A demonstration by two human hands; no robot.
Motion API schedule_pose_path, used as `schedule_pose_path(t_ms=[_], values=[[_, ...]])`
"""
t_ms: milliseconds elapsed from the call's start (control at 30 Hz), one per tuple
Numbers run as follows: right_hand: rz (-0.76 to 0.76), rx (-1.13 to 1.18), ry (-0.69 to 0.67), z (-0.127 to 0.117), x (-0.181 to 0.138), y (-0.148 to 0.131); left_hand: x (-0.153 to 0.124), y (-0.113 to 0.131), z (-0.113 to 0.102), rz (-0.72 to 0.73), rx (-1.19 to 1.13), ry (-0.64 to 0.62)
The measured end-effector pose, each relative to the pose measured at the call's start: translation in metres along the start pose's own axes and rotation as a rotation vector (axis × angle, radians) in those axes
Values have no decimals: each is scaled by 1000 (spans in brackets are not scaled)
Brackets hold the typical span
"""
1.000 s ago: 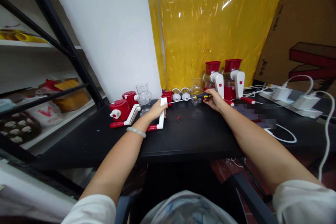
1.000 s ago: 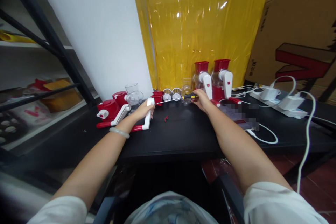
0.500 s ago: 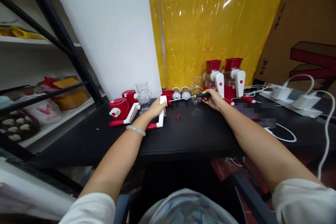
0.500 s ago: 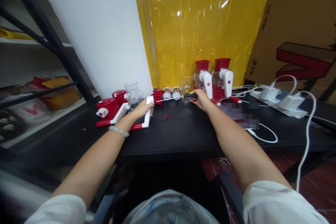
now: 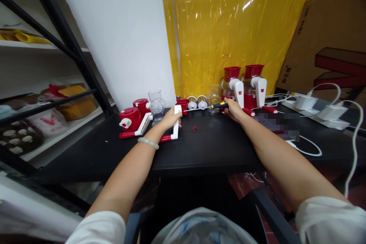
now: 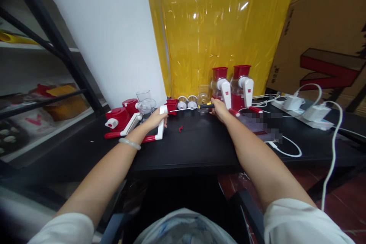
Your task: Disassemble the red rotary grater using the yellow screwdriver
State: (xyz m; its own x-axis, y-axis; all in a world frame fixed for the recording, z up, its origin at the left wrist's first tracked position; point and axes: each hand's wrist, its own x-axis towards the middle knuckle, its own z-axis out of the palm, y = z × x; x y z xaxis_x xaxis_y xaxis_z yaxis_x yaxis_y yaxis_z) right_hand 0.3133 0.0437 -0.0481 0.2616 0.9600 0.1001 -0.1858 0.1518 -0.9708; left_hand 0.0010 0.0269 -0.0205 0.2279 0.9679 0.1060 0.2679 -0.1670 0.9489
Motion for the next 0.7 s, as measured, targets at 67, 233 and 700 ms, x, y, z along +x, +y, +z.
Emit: schedule_pose_path(t_ms=[67,233,700], values=[[13,58,-10,1,-1,-2,1,-1,0,0,-14,7],[62,219,-22,2,-4,-9,2,-3,0,24,-15,-24],[-48,184,24,3,0,-6,4,-5,-1,33,-114,-65]])
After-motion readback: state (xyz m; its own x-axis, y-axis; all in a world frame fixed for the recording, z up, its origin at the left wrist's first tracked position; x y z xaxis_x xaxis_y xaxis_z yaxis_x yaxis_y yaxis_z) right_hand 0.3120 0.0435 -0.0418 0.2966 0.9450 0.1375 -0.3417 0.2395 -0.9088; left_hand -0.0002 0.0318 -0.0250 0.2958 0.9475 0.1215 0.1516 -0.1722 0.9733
